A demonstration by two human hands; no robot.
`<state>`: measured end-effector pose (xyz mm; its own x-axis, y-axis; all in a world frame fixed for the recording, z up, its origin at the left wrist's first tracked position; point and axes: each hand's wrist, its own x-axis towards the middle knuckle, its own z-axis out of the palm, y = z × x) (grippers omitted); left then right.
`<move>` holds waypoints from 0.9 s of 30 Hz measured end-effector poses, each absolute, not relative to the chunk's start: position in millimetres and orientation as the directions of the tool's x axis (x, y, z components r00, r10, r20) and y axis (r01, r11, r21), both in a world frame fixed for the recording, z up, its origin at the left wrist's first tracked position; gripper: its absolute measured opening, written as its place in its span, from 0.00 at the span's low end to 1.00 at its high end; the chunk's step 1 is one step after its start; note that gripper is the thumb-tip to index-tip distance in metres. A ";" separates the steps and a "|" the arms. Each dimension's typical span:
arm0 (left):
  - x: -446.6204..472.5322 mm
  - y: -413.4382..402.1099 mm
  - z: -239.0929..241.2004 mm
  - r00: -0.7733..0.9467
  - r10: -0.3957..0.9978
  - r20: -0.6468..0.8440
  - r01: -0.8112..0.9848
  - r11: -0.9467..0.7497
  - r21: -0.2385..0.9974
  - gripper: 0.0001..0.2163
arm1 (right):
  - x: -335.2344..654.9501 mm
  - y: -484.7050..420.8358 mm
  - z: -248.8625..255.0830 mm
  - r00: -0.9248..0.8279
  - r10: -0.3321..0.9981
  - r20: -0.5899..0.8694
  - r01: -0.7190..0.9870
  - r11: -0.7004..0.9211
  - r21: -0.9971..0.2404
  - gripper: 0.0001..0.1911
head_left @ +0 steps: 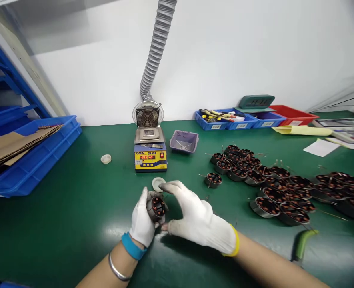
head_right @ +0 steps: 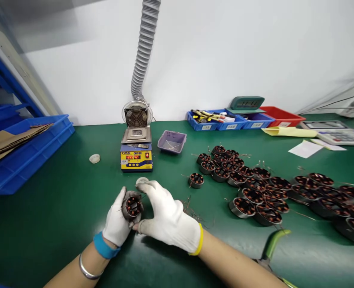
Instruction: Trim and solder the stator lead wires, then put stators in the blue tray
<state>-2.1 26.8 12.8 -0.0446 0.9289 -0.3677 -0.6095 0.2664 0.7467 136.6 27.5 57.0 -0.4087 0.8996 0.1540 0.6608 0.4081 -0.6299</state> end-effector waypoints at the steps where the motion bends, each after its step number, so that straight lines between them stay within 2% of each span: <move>1: -5.6 25.8 13.3 -0.035 0.935 -0.352 -0.596 0.263 0.759 0.20 | 138.5 30.4 57.8 -0.386 0.921 0.044 0.658 0.309 -0.687 0.39; 3: -10.3 26.0 14.3 -0.005 0.943 -0.332 -0.607 0.261 0.751 0.20 | 143.3 37.4 55.0 -0.413 0.908 -0.078 0.584 0.197 -0.788 0.37; 6: -11.9 28.2 17.4 0.088 0.933 -0.348 -0.663 0.316 0.679 0.18 | 148.1 47.9 42.3 -0.498 0.865 -0.055 0.300 0.113 -0.947 0.30; 9: -11.1 29.1 22.2 0.195 0.912 -0.362 -0.700 0.387 0.600 0.15 | 147.4 53.8 32.8 -0.529 0.847 -0.044 0.087 0.003 -0.996 0.19; 11: -11.7 29.2 24.3 0.243 0.906 -0.347 -0.700 0.411 0.584 0.14 | 145.3 54.0 33.3 -0.501 0.865 -0.021 0.044 0.002 -0.999 0.14; 14: -14.2 29.7 23.9 0.321 0.900 -0.296 -0.674 0.436 0.596 0.12 | 143.6 51.1 41.2 -0.464 0.885 0.042 0.023 0.059 -0.998 0.11; 17: -14.8 28.8 21.8 0.498 0.783 -0.373 -0.499 0.610 0.615 0.17 | 145.7 48.6 50.2 -0.469 0.879 0.084 0.133 0.164 -0.977 0.10; 19: -12.5 27.2 21.1 0.536 0.707 -0.461 -0.362 0.686 0.632 0.21 | 147.5 48.0 55.7 -0.444 0.878 0.179 0.318 0.341 -0.885 0.07; 20: -11.0 26.8 21.2 0.509 0.726 -0.462 -0.372 0.669 0.643 0.19 | 147.7 47.8 59.0 -0.425 0.862 0.275 0.409 0.454 -0.791 0.06; 22: -8.9 28.5 21.8 0.346 0.858 -0.380 -0.569 0.514 0.642 0.13 | 146.2 46.6 68.0 -0.419 0.747 0.517 0.516 0.664 -0.541 0.04; 23: -9.0 30.8 22.2 0.213 0.915 -0.342 -0.693 0.388 0.608 0.11 | 144.3 45.4 73.9 -0.433 0.658 0.616 0.527 0.740 -0.418 0.05; 25: -11.5 37.2 23.0 -0.038 0.934 -0.356 -0.828 0.170 0.534 0.17 | 139.4 41.9 87.3 -0.472 0.508 0.721 0.504 0.826 -0.253 0.06; 26: -13.3 40.3 23.3 -0.096 0.914 -0.394 -0.842 0.136 0.522 0.22 | 136.9 40.1 93.8 -0.491 0.468 0.735 0.482 0.849 -0.219 0.06; 27: -15.0 42.6 23.4 -0.084 0.901 -0.425 -0.838 0.167 0.519 0.24 | 134.8 38.5 99.2 -0.507 0.445 0.738 0.456 0.865 -0.207 0.07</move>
